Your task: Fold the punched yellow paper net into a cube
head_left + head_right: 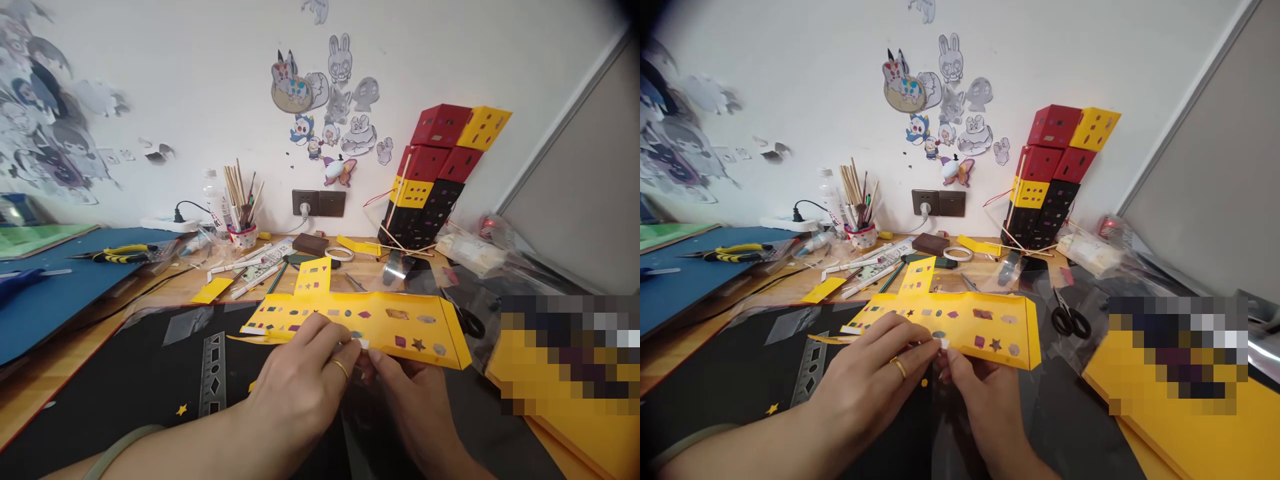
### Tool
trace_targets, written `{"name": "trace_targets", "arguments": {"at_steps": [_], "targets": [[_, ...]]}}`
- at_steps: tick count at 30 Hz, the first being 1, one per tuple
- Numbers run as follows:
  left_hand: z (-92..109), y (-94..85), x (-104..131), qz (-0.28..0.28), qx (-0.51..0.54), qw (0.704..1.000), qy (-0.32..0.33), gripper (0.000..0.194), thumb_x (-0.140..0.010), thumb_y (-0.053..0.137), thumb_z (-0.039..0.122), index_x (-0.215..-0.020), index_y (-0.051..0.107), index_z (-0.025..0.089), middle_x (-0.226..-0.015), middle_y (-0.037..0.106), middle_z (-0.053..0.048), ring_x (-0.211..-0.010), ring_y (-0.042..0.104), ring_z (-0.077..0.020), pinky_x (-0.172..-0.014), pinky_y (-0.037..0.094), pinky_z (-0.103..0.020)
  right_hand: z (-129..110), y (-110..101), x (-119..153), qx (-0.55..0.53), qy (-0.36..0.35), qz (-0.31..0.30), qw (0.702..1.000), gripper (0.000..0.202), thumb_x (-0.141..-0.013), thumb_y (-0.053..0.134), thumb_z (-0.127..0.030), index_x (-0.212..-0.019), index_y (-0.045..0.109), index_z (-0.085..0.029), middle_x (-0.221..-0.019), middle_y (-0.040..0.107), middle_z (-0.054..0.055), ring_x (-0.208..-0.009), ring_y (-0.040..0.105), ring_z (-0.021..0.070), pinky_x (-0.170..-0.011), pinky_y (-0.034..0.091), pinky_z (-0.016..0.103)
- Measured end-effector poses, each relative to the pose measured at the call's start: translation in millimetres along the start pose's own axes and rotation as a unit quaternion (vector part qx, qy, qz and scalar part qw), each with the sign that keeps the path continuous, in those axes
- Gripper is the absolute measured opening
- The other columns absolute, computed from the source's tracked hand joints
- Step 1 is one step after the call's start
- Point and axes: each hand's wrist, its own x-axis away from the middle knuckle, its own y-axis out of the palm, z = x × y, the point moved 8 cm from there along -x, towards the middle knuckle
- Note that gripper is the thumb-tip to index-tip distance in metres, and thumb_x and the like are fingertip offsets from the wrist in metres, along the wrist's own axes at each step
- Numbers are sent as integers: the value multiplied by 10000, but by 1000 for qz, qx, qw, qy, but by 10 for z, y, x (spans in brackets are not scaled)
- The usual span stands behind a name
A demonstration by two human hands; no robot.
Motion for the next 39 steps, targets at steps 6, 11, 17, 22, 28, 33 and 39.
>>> {"name": "trace_targets", "arguments": {"at_steps": [6,11,17,22,28,33,39], "targets": [[-11,-4,-35,-11,40,999,-19,147,-847,470,85,-887,611,69,-751,573,-93,-704,475,-186,-583,516,-342,-153,3,32,102,-56,4,993,125,-663,663,-305,-614,669,-189,-617,693,33,-589,647,190,-565,546,296],[1,-15,-19,-10,35,999,-13,135,-839,481,79,-882,608,63,-747,573,-93,-695,471,-186,-569,507,-335,-112,-62,64,176,-81,26,981,155,-686,640,-316,-789,704,-218,-839,723,55,-780,670,236,-742,544,377],[14,-6,-23,-15,19,1000,-12,151,-846,472,96,-844,617,54,-735,579,-103,-693,488,-199,-538,513,-336,-67,-175,109,296,-129,68,944,266,-684,627,-416,-858,699,-228,-930,702,81,-895,628,296,-893,424,527],[26,-44,-58,13,21,1000,-6,153,-832,478,70,-793,624,49,-681,577,-92,-672,497,-193,-545,520,-335,-51,-169,98,367,-127,60,919,307,-668,608,-491,-835,704,-251,-972,693,76,-1026,561,343,-955,311,591],[-3,6,-4,-16,37,999,-18,162,-862,444,91,-879,603,68,-758,574,-93,-709,488,-187,-556,498,-308,-102,-142,104,320,-139,44,936,249,-704,610,-418,-844,704,-234,-929,704,80,-860,640,292,-853,459,508],[26,-29,-21,-4,21,1000,-8,180,-872,429,98,-846,605,76,-724,572,-83,-701,490,-172,-578,507,-294,-123,-150,111,313,-140,58,938,202,-683,638,-388,-797,711,-238,-897,712,68,-871,635,292,-884,438,505],[40,-50,-53,18,2,1000,-2,195,-859,425,75,-790,607,75,-677,571,-75,-661,493,-165,-549,506,-280,-137,-131,118,336,-147,65,928,244,-682,633,-412,-833,705,-234,-906,706,74,-898,620,308,-879,427,530]]}}
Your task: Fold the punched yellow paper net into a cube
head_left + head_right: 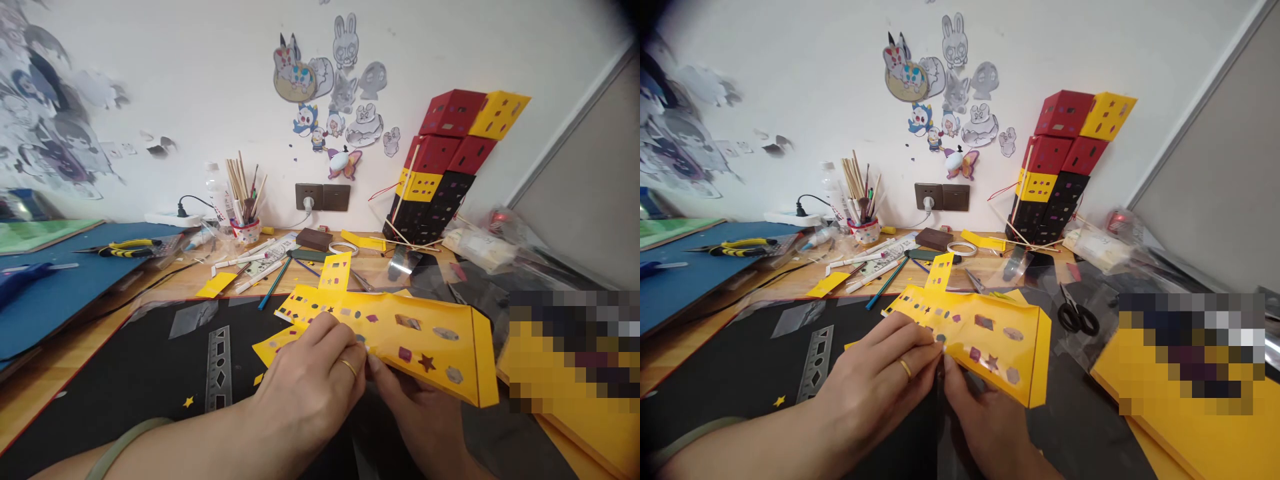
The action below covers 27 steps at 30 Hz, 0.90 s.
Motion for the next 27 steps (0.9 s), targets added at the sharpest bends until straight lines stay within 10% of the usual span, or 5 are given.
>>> {"name": "trace_targets", "arguments": {"at_steps": [27], "targets": [[-23,40,61,13,21,1000,7,149,-837,462,63,-805,607,61,-681,570,-84,-663,483,-168,-561,491,-292,3,48,-10,-18,-6,-22,1000,236,-713,619,-366,-897,703,-244,-955,700,58,-942,613,290,-903,424,505]]}}
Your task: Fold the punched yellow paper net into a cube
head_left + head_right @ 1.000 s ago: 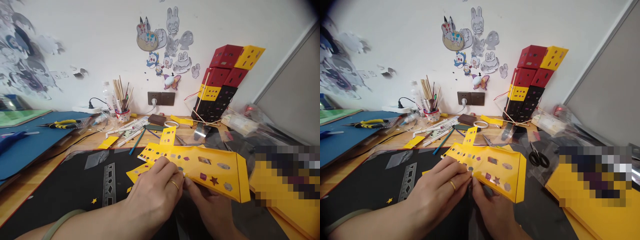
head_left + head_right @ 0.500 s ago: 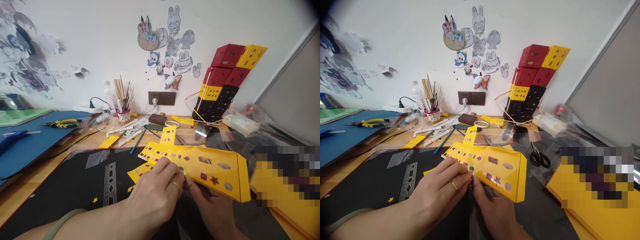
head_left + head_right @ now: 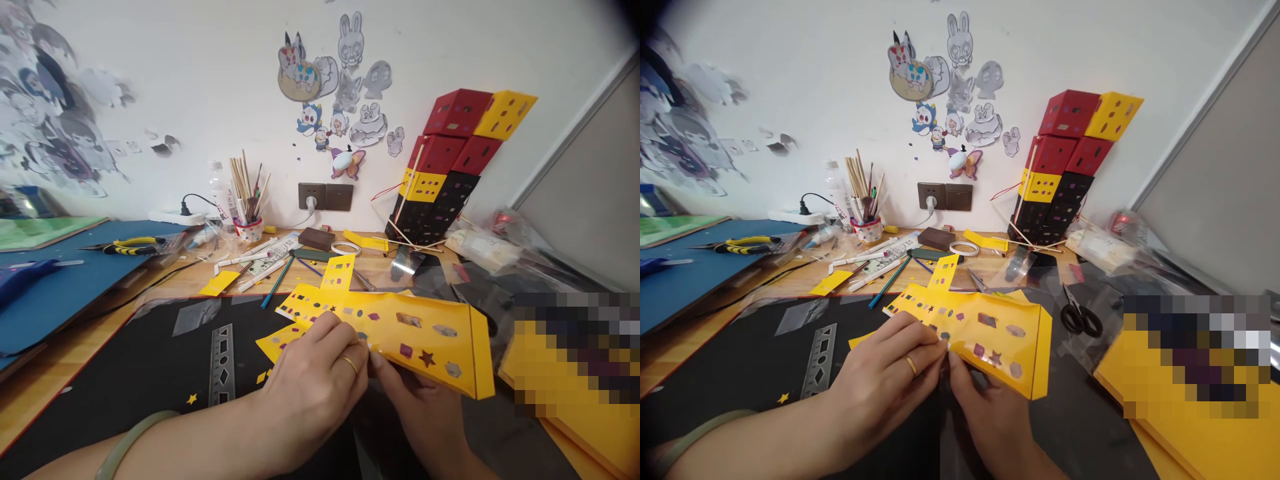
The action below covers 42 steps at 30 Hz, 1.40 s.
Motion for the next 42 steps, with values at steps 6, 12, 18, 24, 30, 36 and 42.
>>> {"name": "trace_targets", "arguments": {"at_steps": [6,12,18,24,30,36,42], "targets": [[-19,27,0,-20,-3,1000,-4,178,-867,421,80,-826,595,78,-704,562,-77,-679,480,-162,-565,486,-278,-34,-44,-11,22,-13,7,1000,178,-699,620,-373,-772,722,-246,-843,720,53,-862,642,294,-864,456,503],[1,22,13,-3,-19,1000,-5,183,-848,440,81,-783,610,94,-645,554,-62,-658,493,-154,-570,497,-266,-94,-37,-1,58,-48,13,997,217,-704,609,-400,-855,704,-276,-855,717,38,-972,603,302,-938,398,500],[-4,51,37,4,-28,1000,-1,137,-811,509,70,-727,617,68,-646,571,-78,-652,506,-163,-603,502,-303,27,36,17,55,-16,-20,998,262,-718,590,-443,-887,696,-274,-951,698,50,-1045,558,313,-991,304,540],[-95,55,14,-12,37,999,-17,131,-821,491,79,-778,615,82,-680,571,-70,-652,479,-159,-588,446,-292,49,33,-3,-1,18,-19,1000,229,-709,611,-389,-867,701,-249,-940,702,57,-983,596,296,-932,396,505],[-322,-3,-65,-31,111,985,-126,125,-759,524,70,-681,600,132,-660,574,-17,-634,486,-133,-596,409,-262,-5,63,-51,-117,42,-36,992,137,-702,630,-305,-788,702,-226,-786,723,38,-734,671,224,-724,545,370],[-732,-198,-122,-59,107,952,-281,107,-721,540,115,-647,588,177,-695,597,22,-669,536,-125,-610,421,-230,36,29,-116,-154,104,-10,982,161,-658,668,-333,-645,685,-174,-614,700,48,-585,657,202,-580,550,305],[-1313,-801,-171,65,-74,933,-347,117,-762,545,240,-662,582,193,-631,597,18,-564,529,-127,-509,380,-239,73,28,-155,-168,96,-7,981,176,-666,658,-342,-610,662,-175,-612,695,46,-597,657,196,-587,550,293]]}}
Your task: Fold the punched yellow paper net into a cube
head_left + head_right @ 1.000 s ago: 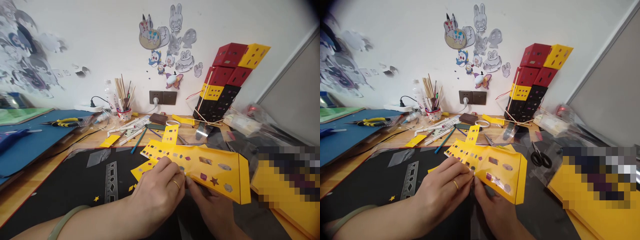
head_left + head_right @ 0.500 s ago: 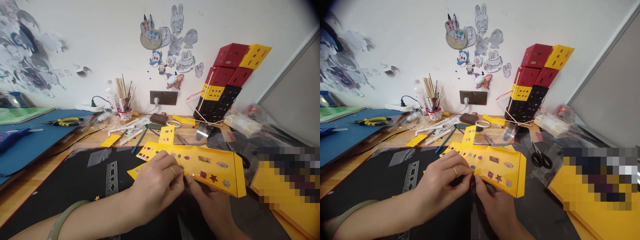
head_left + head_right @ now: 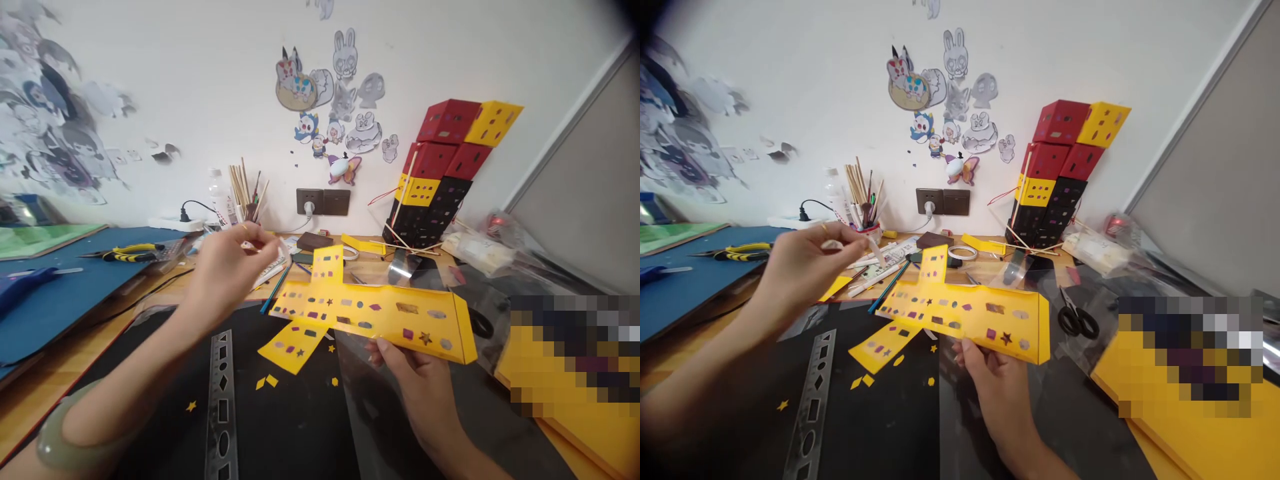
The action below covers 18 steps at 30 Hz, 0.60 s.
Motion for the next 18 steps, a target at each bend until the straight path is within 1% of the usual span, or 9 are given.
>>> {"name": "trace_targets", "arguments": {"at_steps": [2,4,5,8,10,12,14,16,18], "targets": [[-48,-115,-99,54,-167,984,42,194,-783,553,307,-628,576,194,-668,607,-19,-689,547,-194,-519,359,-277,8,13,0,14,-12,-17,1000,190,-686,640,-345,-598,660,-177,-616,698,52,-616,665,206,-599,554,300],[-88,-97,-147,50,-267,960,72,243,-803,542,343,-614,585,198,-695,620,-39,-797,537,-249,-517,350,-294,16,25,12,37,-33,-38,998,207,-710,616,-351,-602,661,-181,-621,700,58,-627,672,213,-605,560,304],[-81,-68,-148,44,-284,953,93,226,-818,528,329,-651,605,198,-753,634,-44,-833,530,-258,-534,364,-301,22,30,23,59,-48,-48,996,215,-726,599,-353,-612,666,-184,-625,702,60,-630,675,217,-609,563,308],[101,13,-53,34,-230,953,191,180,-855,473,205,-945,624,173,-1019,619,-56,-910,516,-234,-698,425,-325,6,47,101,196,-138,-64,969,212,-760,563,-346,-676,702,-209,-664,714,66,-678,680,242,-679,560,358],[300,54,68,11,-151,952,264,239,-864,459,158,-1068,583,146,-1039,618,-62,-948,505,-212,-794,420,-321,-38,97,208,300,-240,-71,921,168,-751,578,-322,-762,723,-239,-724,724,59,-750,677,263,-764,534,394],[503,98,209,-48,-64,942,326,209,-872,474,174,-1035,602,142,-962,646,-46,-961,500,-189,-816,418,-289,-47,139,309,345,-313,-81,881,171,-743,593,-274,-857,720,-278,-809,727,38,-823,667,267,-832,502,394],[666,162,351,-134,-18,919,369,187,-886,472,211,-980,622,149,-941,653,-29,-1007,478,-184,-869,391,-290,-25,133,339,350,-339,-89,868,208,-748,590,-230,-894,710,-317,-853,722,11,-845,664,260,-855,488,388],[752,205,460,-202,-10,898,390,203,-901,449,238,-978,622,165,-934,656,-11,-1040,460,-187,-954,312,-338,-8,104,317,349,-353,-100,863,210,-743,601,-226,-881,710,-341,-836,724,-8,-805,674,252,-831,503,373],[761,233,511,-248,-9,887,389,221,-916,415,230,-999,616,190,-939,651,3,-1040,461,-182,-991,245,-377,-23,104,320,366,-402,-123,831,223,-732,616,-234,-897,706,-354,-818,726,-15,-733,687,243,-740,545,330]]}}
